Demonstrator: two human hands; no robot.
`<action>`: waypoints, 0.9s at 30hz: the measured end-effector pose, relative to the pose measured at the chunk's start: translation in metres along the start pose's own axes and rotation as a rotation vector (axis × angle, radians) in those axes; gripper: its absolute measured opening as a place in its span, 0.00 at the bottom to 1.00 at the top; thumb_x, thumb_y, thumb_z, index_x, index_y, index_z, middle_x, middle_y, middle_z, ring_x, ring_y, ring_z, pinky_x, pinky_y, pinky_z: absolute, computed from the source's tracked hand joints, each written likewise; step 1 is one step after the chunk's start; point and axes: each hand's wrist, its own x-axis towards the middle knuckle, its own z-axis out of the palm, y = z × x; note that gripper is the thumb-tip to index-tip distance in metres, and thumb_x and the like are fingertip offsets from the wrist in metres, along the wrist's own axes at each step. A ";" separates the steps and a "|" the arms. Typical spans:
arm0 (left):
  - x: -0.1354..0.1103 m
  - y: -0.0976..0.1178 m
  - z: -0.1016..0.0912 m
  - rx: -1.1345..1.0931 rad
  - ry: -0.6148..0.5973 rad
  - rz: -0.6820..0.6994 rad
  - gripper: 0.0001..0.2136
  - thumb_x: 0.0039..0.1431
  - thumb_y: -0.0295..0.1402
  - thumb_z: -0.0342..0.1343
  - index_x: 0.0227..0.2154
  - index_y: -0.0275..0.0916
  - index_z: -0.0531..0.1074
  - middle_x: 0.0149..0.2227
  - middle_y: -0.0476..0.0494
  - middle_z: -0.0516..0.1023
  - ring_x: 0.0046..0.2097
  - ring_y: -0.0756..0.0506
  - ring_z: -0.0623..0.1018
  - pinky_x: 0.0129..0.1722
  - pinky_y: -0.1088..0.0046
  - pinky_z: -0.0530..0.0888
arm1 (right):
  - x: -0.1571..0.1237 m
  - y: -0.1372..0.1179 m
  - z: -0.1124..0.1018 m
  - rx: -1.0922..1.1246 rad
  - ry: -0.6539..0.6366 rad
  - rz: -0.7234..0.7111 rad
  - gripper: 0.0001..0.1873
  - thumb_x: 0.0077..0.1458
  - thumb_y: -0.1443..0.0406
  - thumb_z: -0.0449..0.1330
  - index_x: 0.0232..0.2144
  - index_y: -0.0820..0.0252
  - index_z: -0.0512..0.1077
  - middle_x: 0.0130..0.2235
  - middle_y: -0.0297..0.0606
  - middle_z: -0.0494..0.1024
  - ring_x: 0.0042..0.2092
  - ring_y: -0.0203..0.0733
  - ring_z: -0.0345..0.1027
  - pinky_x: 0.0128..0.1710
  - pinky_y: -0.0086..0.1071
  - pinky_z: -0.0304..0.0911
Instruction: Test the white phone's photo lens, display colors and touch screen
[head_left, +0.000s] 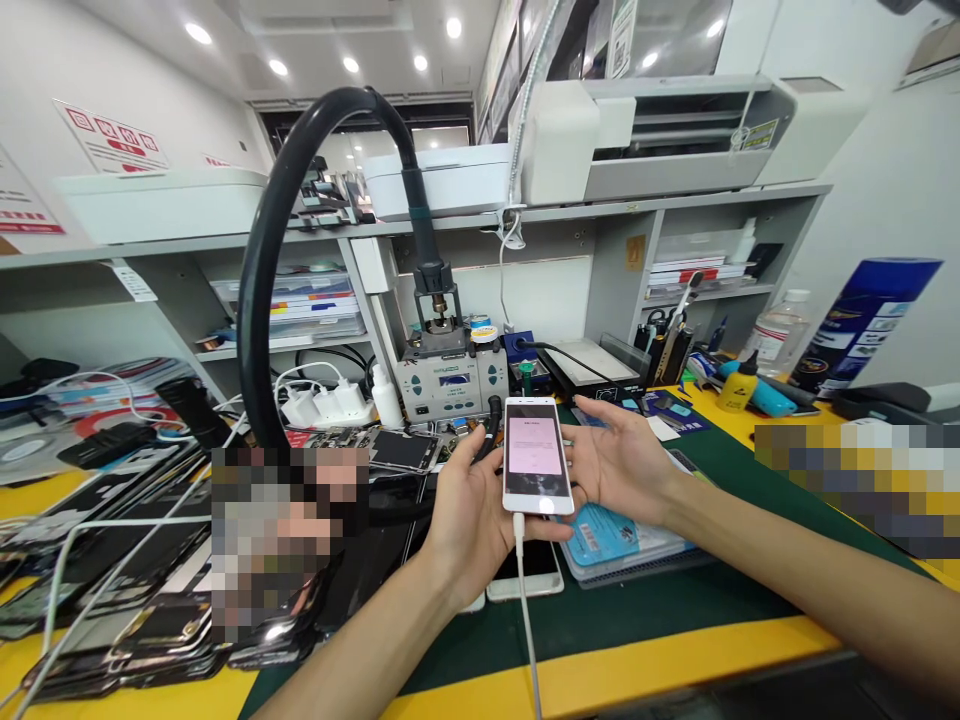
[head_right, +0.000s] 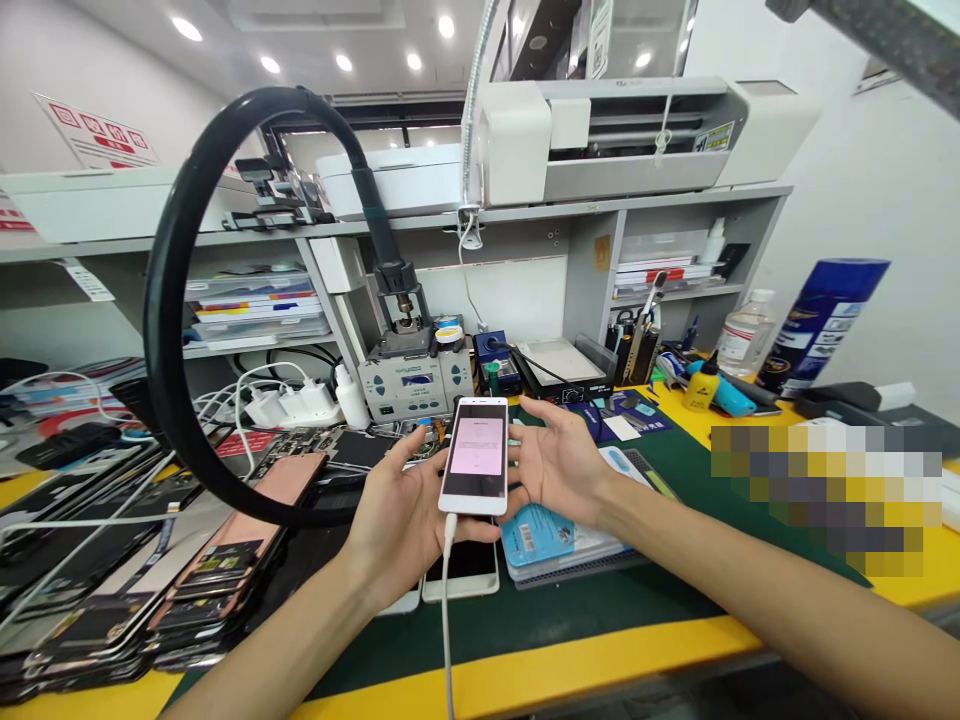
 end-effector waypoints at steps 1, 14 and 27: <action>0.000 0.001 0.000 -0.003 0.008 -0.002 0.28 0.64 0.50 0.44 0.60 0.34 0.61 0.47 0.31 0.75 0.44 0.36 0.79 0.39 0.57 0.78 | 0.000 -0.001 0.000 0.002 -0.010 0.002 0.29 0.64 0.50 0.42 0.52 0.66 0.65 0.39 0.51 0.78 0.35 0.50 0.76 0.31 0.43 0.74; 0.004 0.011 -0.014 -0.093 -0.053 -0.225 0.33 0.59 0.58 0.45 0.58 0.38 0.63 0.51 0.30 0.73 0.49 0.31 0.76 0.42 0.49 0.76 | -0.002 -0.005 0.008 -0.356 0.145 -0.133 0.27 0.65 0.51 0.46 0.50 0.66 0.71 0.46 0.50 0.78 0.44 0.48 0.72 0.40 0.38 0.69; -0.004 0.015 -0.006 -0.071 -0.125 -0.079 0.30 0.62 0.54 0.47 0.63 0.45 0.59 0.54 0.32 0.71 0.51 0.32 0.76 0.44 0.49 0.75 | -0.002 0.004 0.007 -0.459 0.261 -0.228 0.24 0.64 0.52 0.48 0.48 0.63 0.74 0.47 0.48 0.76 0.46 0.49 0.69 0.39 0.37 0.67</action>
